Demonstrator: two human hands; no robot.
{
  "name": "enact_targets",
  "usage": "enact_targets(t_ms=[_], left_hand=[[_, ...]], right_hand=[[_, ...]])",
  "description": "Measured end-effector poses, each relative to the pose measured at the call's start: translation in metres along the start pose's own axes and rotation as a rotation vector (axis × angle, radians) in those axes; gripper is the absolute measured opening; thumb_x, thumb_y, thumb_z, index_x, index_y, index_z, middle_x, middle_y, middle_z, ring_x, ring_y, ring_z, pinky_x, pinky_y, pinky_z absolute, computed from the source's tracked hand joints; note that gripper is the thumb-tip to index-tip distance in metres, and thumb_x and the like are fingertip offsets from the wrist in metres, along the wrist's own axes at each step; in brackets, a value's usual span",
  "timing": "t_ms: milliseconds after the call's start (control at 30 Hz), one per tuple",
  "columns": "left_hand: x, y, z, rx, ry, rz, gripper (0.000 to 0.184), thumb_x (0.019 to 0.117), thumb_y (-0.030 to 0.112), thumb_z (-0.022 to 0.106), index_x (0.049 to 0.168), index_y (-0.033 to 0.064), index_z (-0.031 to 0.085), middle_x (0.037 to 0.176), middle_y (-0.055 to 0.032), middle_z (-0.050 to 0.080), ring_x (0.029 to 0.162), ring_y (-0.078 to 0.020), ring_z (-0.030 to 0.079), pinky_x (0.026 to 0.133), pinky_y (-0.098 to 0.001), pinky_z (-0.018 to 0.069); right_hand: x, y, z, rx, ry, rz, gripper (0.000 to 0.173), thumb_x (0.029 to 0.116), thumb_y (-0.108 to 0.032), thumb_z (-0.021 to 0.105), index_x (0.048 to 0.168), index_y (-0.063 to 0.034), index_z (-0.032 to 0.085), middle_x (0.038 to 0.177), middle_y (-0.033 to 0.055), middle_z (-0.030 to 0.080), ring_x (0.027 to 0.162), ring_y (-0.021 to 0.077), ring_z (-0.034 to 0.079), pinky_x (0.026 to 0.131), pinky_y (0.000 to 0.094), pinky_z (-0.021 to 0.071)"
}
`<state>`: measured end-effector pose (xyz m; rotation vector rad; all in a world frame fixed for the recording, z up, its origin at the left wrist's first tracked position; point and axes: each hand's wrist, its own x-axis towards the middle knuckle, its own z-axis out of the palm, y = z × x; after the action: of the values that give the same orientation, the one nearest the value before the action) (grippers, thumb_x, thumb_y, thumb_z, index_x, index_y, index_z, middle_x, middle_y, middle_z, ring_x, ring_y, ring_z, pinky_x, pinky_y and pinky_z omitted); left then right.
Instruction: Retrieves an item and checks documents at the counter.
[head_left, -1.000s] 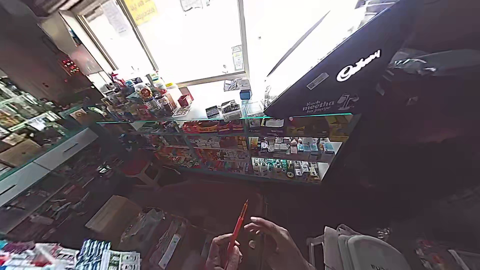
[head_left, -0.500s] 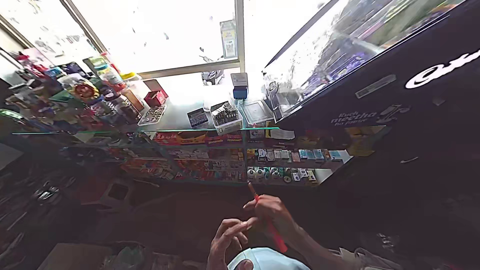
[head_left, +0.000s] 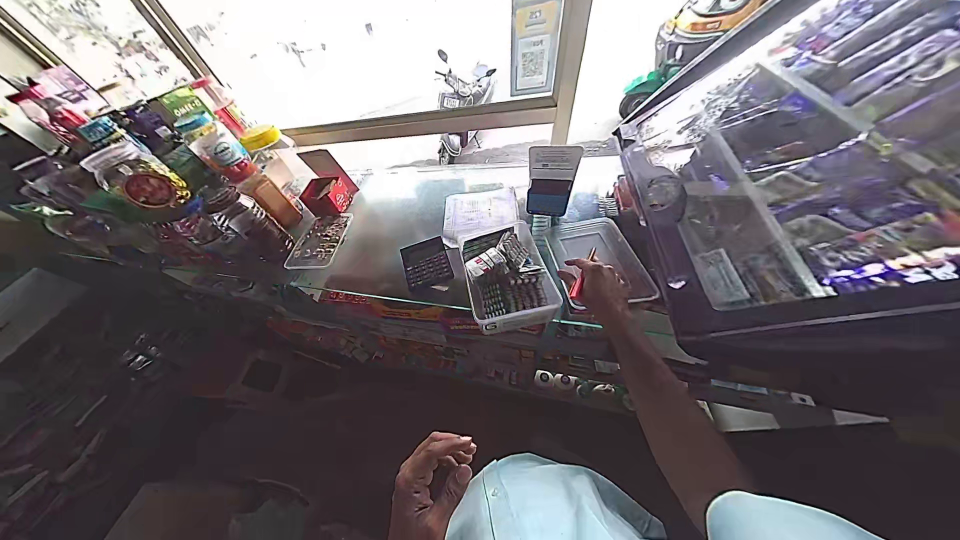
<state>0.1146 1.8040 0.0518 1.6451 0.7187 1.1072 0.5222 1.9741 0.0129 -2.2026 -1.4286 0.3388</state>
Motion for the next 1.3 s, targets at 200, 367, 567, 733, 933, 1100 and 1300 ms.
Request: enact_targets(t_ms=[200, 367, 567, 733, 933, 1100, 1300], left_hand=[[0.074, -0.024, 0.002, -0.007, 0.065, -0.030, 0.024, 0.1011, 0.022, 0.065, 0.123, 0.0138, 0.071, 0.114, -0.0052, 0.072, 0.099, -0.0147, 0.071, 0.087, -0.0279, 0.0603], [0.122, -0.040, -0.004, -0.014, 0.081, -0.071, 0.020, 0.1007, 0.019, 0.065, 0.118, 0.0126, 0.072, 0.109, -0.0043, 0.074, 0.095, -0.0137, 0.072, 0.084, -0.0274, 0.0609], [0.196, -0.064, 0.008, 0.238, -0.046, 0.090, 0.016, 0.0981, 0.011, 0.066, 0.111, 0.0062, 0.074, 0.104, -0.0026, 0.072, 0.088, -0.0066, 0.068, 0.076, -0.0204, 0.0590], [0.240, -0.070, 0.027, 0.351, 0.082, 0.192, 0.024, 0.0983, 0.019, 0.067, 0.114, 0.0018, 0.073, 0.113, -0.0091, 0.072, 0.103, -0.0127, 0.068, 0.088, -0.0275, 0.0582], [0.266, -0.113, 0.013, -0.106, 0.247, -0.212, 0.058, 0.1089, 0.031, 0.038, 0.154, -0.0042, 0.031, 0.158, -0.0204, 0.037, 0.141, -0.0242, 0.045, 0.113, -0.0384, 0.0442], [0.287, -0.135, 0.021, -0.239, 0.189, -0.322, 0.061, 0.1117, 0.036, 0.024, 0.161, 0.0003, 0.019, 0.167, -0.0168, 0.022, 0.154, -0.0204, 0.026, 0.126, -0.0376, 0.0263], [0.343, -0.138, 0.001, -0.083, 0.130, -0.473, 0.057, 0.1078, 0.030, 0.050, 0.157, 0.0057, 0.036, 0.153, -0.0150, 0.049, 0.139, -0.0204, 0.049, 0.116, -0.0401, 0.0396]], right_hand=[[0.033, -0.017, 0.018, -0.187, -0.094, 0.107, 0.026, 0.1015, -0.028, 0.060, 0.115, -0.0095, 0.072, 0.111, 0.0231, 0.070, 0.112, 0.0448, 0.064, 0.092, 0.0628, 0.0486], [0.005, -0.023, -0.085, 0.081, 0.294, 0.002, 0.037, 0.1013, -0.035, 0.060, 0.113, -0.0016, 0.070, 0.098, 0.0268, 0.070, 0.088, 0.0474, 0.068, 0.074, 0.0692, 0.0497], [-0.038, 0.027, -0.123, 0.774, 0.844, -0.291, 0.036, 0.0864, -0.013, 0.080, 0.112, 0.0000, 0.059, 0.099, 0.0065, 0.070, 0.087, 0.0203, 0.072, 0.077, 0.0403, 0.0637], [-0.054, -0.001, -0.108, 1.229, 0.631, -0.088, 0.028, 0.0999, -0.013, 0.061, 0.128, -0.0146, 0.057, 0.100, -0.0008, 0.076, 0.077, 0.0161, 0.075, 0.067, 0.0310, 0.0653], [0.000, -0.028, -0.023, 1.161, 0.030, 0.148, 0.048, 0.0964, -0.010, 0.064, 0.143, -0.0049, 0.056, 0.099, 0.0073, 0.074, 0.072, 0.0139, 0.070, 0.060, 0.0285, 0.0608], [0.028, -0.034, 0.006, 0.949, -0.207, 0.086, 0.061, 0.0949, -0.022, 0.069, 0.150, -0.0047, 0.048, 0.132, 0.0081, 0.065, 0.114, 0.0085, 0.065, 0.097, 0.0244, 0.0544], [0.029, -0.064, 0.005, 0.798, -0.247, 0.101, 0.054, 0.1001, -0.027, 0.062, 0.149, -0.0095, 0.050, 0.127, 0.0078, 0.066, 0.108, 0.0078, 0.065, 0.093, 0.0266, 0.0534]])
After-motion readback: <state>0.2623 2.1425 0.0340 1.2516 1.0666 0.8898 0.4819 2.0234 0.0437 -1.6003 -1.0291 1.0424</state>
